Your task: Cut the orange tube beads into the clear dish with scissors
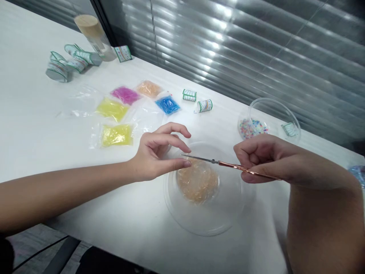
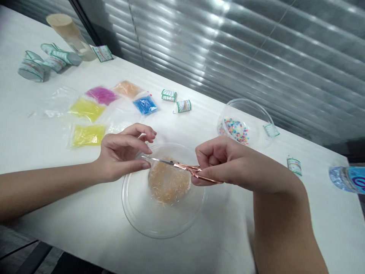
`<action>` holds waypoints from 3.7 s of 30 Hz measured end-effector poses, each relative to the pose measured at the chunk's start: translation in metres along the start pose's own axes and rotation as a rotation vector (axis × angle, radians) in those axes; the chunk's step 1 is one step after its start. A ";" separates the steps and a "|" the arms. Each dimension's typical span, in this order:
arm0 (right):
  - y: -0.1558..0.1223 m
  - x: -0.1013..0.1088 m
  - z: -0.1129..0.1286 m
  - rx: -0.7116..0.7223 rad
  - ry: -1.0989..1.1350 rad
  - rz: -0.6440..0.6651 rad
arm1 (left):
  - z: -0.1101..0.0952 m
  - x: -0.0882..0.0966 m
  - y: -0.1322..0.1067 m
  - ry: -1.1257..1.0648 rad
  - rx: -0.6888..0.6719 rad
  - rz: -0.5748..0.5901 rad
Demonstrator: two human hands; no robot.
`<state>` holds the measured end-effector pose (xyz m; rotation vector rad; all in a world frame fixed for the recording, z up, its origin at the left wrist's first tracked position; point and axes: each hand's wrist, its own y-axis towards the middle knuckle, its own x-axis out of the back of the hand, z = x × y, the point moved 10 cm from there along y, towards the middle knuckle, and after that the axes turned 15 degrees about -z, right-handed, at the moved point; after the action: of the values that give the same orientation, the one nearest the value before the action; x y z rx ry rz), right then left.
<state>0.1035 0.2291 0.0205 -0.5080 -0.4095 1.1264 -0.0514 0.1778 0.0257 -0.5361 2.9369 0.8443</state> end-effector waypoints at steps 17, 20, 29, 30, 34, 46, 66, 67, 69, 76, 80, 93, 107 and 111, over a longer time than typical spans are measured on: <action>-0.005 -0.004 0.003 -0.016 0.021 0.070 | -0.006 -0.007 -0.002 0.023 -0.050 0.089; -0.005 -0.003 0.004 -0.026 -0.003 0.062 | -0.007 -0.009 -0.002 0.044 -0.053 0.100; -0.018 0.015 -0.008 -0.061 -0.260 -0.101 | -0.009 -0.013 -0.004 0.024 -0.038 0.165; -0.020 0.018 -0.009 -0.057 -0.318 -0.138 | -0.009 -0.013 -0.004 0.019 -0.032 0.174; -0.023 0.026 0.003 0.086 -0.743 -0.348 | -0.003 -0.014 -0.006 -0.028 0.046 0.208; -0.038 -0.022 0.051 0.596 -1.432 -0.664 | 0.006 -0.017 -0.011 -0.052 0.172 0.209; -0.036 -0.030 0.055 0.625 -1.415 -0.667 | 0.008 -0.020 -0.011 -0.081 0.214 0.205; -0.036 -0.031 0.055 0.628 -1.413 -0.662 | 0.008 -0.020 -0.011 -0.082 0.216 0.206; -0.035 -0.032 0.055 0.626 -1.409 -0.654 | 0.008 -0.019 -0.012 -0.086 0.220 0.206; -0.032 -0.011 0.042 0.499 -1.313 -0.602 | 0.005 -0.014 -0.009 -0.038 0.157 0.179; -0.024 0.015 0.019 0.260 -0.841 -0.375 | 0.001 -0.010 -0.006 -0.024 0.072 0.132; -0.004 0.020 0.000 0.079 -0.123 -0.125 | 0.008 -0.003 -0.003 -0.096 0.149 0.033; -0.001 0.009 -0.003 0.039 -0.061 -0.025 | 0.004 -0.002 -0.001 -0.019 0.106 0.029; 0.001 0.010 -0.005 0.049 -0.085 -0.026 | 0.003 -0.003 -0.001 -0.006 0.094 0.046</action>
<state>0.1090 0.2378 0.0165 -0.4116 -0.4602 1.1326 -0.0479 0.1795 0.0225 -0.4610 2.9766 0.7058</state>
